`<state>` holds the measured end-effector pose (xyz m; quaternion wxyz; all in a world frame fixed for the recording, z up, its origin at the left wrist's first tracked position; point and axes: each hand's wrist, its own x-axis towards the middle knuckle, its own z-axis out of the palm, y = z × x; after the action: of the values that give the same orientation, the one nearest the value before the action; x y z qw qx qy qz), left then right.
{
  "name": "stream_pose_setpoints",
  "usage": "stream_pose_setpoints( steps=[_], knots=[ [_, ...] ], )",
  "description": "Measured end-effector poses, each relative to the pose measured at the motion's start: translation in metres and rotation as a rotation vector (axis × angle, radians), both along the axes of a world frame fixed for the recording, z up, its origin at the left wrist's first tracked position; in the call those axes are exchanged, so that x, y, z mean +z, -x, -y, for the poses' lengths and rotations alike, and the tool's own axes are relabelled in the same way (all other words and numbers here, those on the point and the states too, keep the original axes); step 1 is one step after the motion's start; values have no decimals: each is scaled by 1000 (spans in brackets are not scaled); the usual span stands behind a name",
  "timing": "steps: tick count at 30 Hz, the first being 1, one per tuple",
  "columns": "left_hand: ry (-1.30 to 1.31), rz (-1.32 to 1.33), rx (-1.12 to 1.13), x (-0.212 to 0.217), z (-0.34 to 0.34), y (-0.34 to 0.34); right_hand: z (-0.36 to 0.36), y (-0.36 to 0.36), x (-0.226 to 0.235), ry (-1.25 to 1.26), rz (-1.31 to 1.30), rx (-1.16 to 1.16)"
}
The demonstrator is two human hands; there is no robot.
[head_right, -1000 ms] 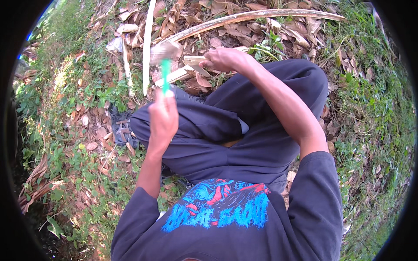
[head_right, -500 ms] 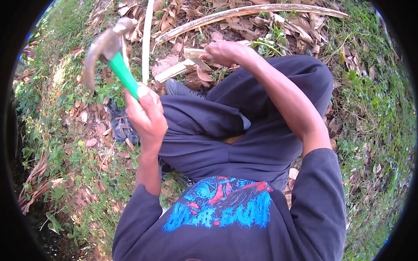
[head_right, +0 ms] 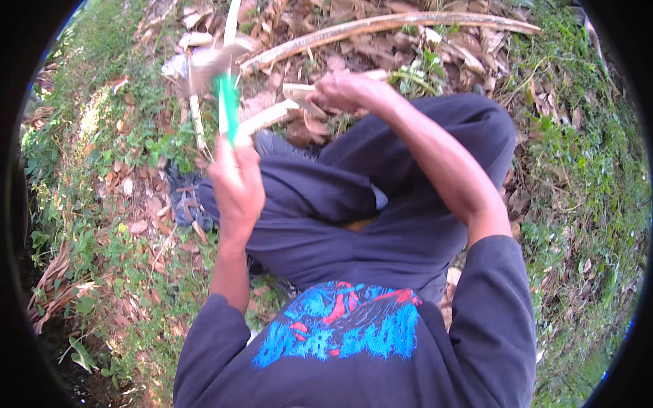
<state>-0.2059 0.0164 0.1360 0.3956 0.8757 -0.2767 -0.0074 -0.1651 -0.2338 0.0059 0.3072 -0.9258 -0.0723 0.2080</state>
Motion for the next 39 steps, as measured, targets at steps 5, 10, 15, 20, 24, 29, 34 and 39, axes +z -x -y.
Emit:
stream_pose_setpoints(
  steps=[5, 10, 15, 20, 24, 29, 34, 39],
  knots=[
    [-260, -87, -3, -63, -24, 6, -9, 0, 20, 44, -81, -60],
    [251, -43, 183, 8, 3, 0, 7, -1, 7, 0, 63, -5],
    [-167, 28, -11, -51, -11, -3, -5, -3, 10, 20, -35, 14],
    [89, -12, 99, -25, -6, 10, -5, 5, 3, -30, -45, -21],
    [-27, -1, 45, -30, 0, 0, 7, -7, -8, 179, 163, 169],
    [-18, 167, 64, -40, -12, 10, -5, 0, -13, -32, 252, 78],
    [295, -48, 193, 11, -8, -12, -2, -2, -28, 3, 248, 127],
    [-334, -169, 90, -44, -7, 14, -13, -5, 4, -7, 24, 86]
  ],
)
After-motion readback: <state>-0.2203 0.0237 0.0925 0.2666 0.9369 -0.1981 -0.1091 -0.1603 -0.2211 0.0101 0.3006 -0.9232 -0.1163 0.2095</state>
